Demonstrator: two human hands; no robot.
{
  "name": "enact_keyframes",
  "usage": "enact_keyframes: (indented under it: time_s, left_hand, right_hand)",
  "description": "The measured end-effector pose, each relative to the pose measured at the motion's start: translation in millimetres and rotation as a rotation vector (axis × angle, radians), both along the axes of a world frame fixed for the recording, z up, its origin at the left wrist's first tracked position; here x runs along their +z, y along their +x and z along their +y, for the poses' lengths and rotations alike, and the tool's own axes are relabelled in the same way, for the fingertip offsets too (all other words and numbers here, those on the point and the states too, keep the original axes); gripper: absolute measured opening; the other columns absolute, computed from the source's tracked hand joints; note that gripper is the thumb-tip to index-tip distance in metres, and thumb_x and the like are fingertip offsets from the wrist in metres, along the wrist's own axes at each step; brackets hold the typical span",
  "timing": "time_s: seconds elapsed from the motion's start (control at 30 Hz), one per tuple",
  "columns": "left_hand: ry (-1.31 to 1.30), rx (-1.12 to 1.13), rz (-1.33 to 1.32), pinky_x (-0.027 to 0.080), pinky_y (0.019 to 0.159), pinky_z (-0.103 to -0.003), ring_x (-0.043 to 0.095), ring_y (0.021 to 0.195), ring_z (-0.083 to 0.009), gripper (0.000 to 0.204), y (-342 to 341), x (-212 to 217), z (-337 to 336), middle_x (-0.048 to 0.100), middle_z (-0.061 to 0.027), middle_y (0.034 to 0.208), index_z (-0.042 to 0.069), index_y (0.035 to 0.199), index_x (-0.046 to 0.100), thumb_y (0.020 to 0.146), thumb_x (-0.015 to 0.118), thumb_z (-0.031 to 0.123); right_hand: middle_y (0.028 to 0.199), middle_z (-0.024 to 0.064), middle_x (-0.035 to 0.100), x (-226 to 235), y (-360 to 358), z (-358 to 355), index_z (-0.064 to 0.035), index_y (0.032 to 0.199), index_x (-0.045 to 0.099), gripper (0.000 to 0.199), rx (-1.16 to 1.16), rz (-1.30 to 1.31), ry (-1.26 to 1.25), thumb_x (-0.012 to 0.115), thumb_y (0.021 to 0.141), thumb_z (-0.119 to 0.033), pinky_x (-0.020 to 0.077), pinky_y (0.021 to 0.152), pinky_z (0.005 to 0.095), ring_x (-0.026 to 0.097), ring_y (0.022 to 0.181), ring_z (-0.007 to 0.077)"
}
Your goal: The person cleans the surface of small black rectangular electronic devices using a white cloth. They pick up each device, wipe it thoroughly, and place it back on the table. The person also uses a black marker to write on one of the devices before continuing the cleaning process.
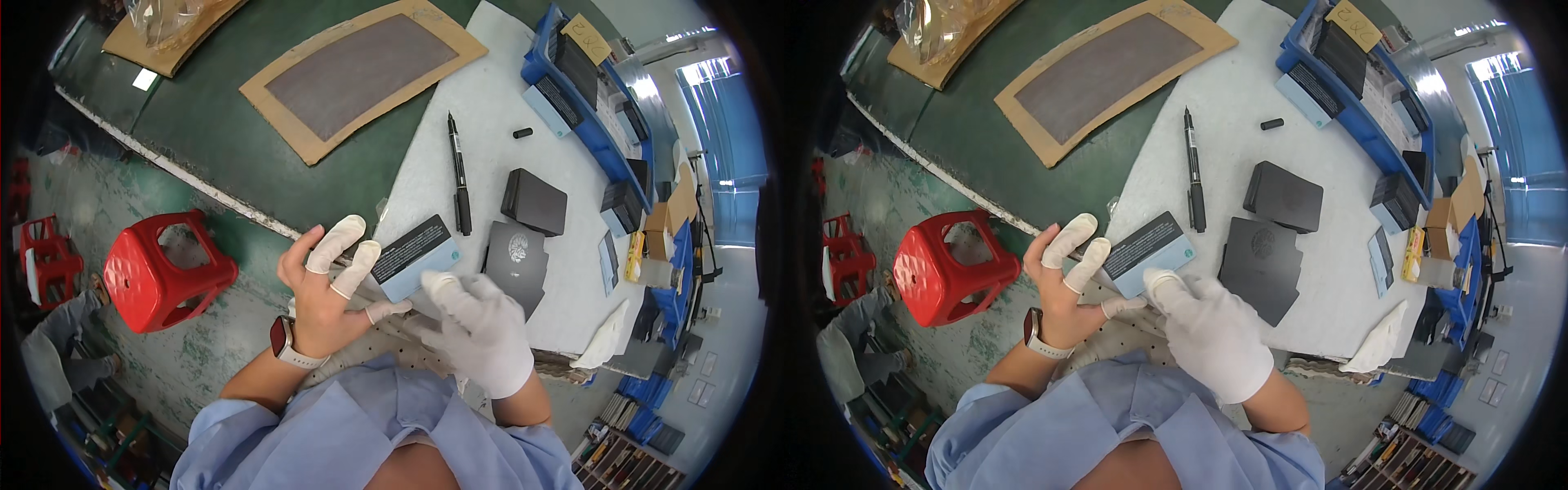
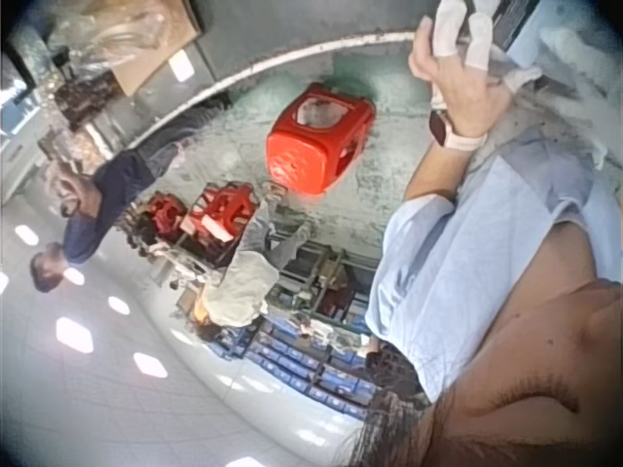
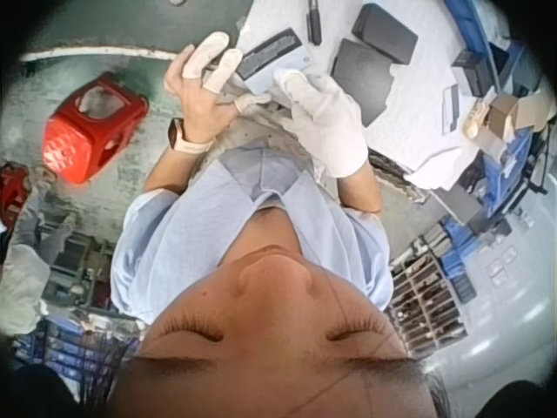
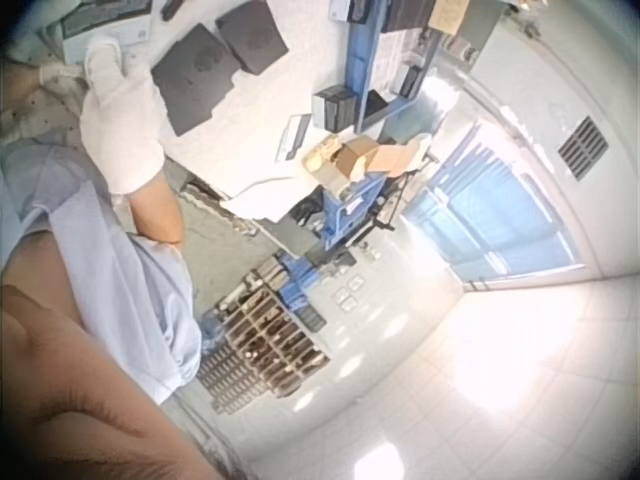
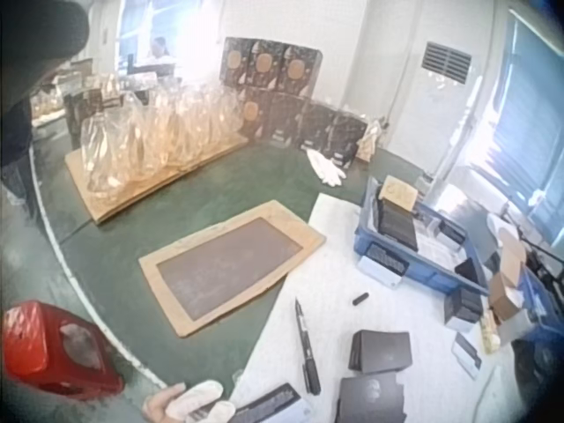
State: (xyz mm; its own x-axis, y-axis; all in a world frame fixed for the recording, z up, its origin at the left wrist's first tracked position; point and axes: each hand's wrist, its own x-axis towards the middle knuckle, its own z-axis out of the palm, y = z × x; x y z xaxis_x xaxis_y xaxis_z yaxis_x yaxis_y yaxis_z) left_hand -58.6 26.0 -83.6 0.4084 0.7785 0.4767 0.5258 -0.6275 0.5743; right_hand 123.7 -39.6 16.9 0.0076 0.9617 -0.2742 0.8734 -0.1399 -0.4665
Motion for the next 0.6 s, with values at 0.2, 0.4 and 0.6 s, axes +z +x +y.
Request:
enact_keyframes:
  time_s: [0.2, 0.4, 0.6]
  left_hand:
    - [-0.002, -0.011, -0.006, 0.028, 0.101, -0.047, 0.040, 0.123, -0.0353, 0.071, 1.0, 0.2, -0.1, 0.055, -0.0097, 0.132, 0.014, 0.120, 0.065, 0.061, 0.084, 0.048]
    - [-0.021, -0.014, 0.016, 0.028, 0.101, -0.047, 0.040, 0.123, -0.0352, 0.072, -1.0, 2.9, 0.2, 0.055, -0.0099, 0.132, 0.014, 0.121, 0.065, 0.061, 0.084, 0.048]
    - [-0.023, -0.019, 0.002, 0.028, 0.101, -0.047, 0.040, 0.123, -0.0353, 0.072, -0.6, 1.6, 0.9, 0.055, -0.0100, 0.131, 0.013, 0.120, 0.065, 0.060, 0.085, 0.047]
  right_hand:
    - [0.128, 0.0222, 0.058, -8.1, -5.0, 0.7, -0.0146, 0.118, 0.061, 0.037, -0.059, 0.047, 0.015, 0.055, 0.083, -0.007, 0.0559, 0.072, 0.0431, 0.068, 0.086, 0.0392]
    - [0.116, 0.0192, 0.065, -11.4, 8.1, -6.8, -0.0132, 0.106, 0.065, 0.028, 0.036, 0.288, 0.121, 0.054, 0.082, -0.005, 0.0547, 0.070, 0.0433, 0.067, 0.082, 0.0369]
    - [0.099, 0.0170, 0.067, -16.0, -1.8, -1.7, -0.0107, 0.092, 0.065, 0.020, -0.039, 0.242, -0.018, 0.066, 0.073, -0.003, 0.0533, 0.070, 0.0400, 0.066, 0.084, 0.0350]
